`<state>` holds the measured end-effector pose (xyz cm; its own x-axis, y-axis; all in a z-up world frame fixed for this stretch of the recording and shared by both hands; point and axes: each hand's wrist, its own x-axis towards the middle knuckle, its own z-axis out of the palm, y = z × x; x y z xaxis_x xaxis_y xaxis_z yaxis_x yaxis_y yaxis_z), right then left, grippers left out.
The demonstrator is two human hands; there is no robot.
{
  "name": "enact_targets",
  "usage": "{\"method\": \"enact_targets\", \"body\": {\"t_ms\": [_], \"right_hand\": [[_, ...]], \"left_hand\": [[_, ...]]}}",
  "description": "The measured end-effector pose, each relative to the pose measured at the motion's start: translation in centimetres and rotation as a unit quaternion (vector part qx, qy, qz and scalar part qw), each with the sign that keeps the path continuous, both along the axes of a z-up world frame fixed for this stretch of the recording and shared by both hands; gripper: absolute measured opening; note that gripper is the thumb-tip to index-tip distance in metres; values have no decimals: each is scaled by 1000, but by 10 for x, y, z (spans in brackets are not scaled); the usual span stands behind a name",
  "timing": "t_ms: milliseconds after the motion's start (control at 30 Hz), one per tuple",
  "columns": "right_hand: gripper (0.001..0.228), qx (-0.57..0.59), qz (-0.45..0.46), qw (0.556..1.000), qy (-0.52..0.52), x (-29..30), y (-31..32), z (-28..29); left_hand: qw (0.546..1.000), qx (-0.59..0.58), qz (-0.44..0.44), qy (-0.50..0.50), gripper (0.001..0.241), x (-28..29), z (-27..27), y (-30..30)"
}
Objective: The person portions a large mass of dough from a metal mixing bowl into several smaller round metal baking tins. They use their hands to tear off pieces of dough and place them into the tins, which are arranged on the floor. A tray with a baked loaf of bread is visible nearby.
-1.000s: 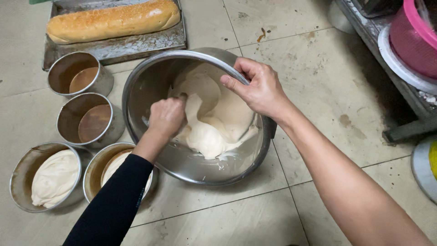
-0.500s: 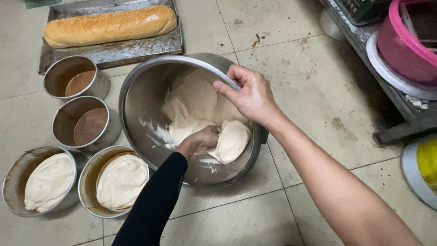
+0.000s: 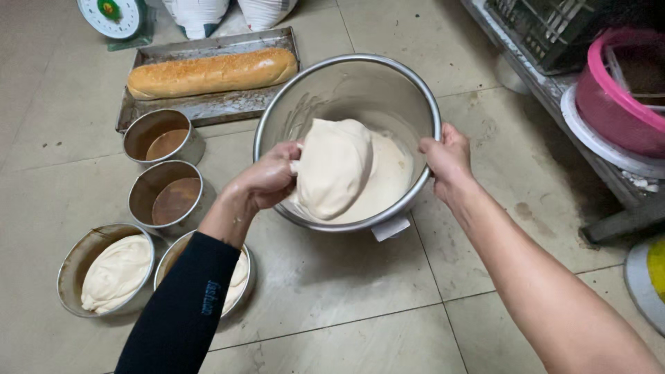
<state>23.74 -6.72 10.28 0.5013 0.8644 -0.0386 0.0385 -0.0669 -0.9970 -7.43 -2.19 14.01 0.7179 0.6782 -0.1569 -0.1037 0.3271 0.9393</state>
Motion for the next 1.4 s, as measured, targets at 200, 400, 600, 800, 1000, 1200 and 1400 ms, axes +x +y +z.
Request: {"method": "enact_targets", "body": {"t_ms": [200,400,600,800,1000,1200,1400], "right_hand": [[25,-82,-79,986,119,1,-4,-38],[61,-109,-161,956,-220,-12,-3,-50],[65,219,-113,869,-430,-69,-21,25],[15,131,281,949,-50,-194,-35,50],[25,-113,416,897,-98,-245,-49,14],[32,-202,441,868,-105,-247,-37,-39],[42,-302,445,839,-82,-272,-23,-89]], "left_hand": [[989,-3,147,2,30,-23,20,1],[975,-17,218,-49,32,-61,13,-16],[920,82,374,87,30,-137,30,-72],[704,409,470,341,25,-196,28,-112],[561,471,420,536,30,-212,-114,-140],[565,483,433,510,32,-235,-155,-153],[619,411,407,532,32,-242,-144,-156]]}}
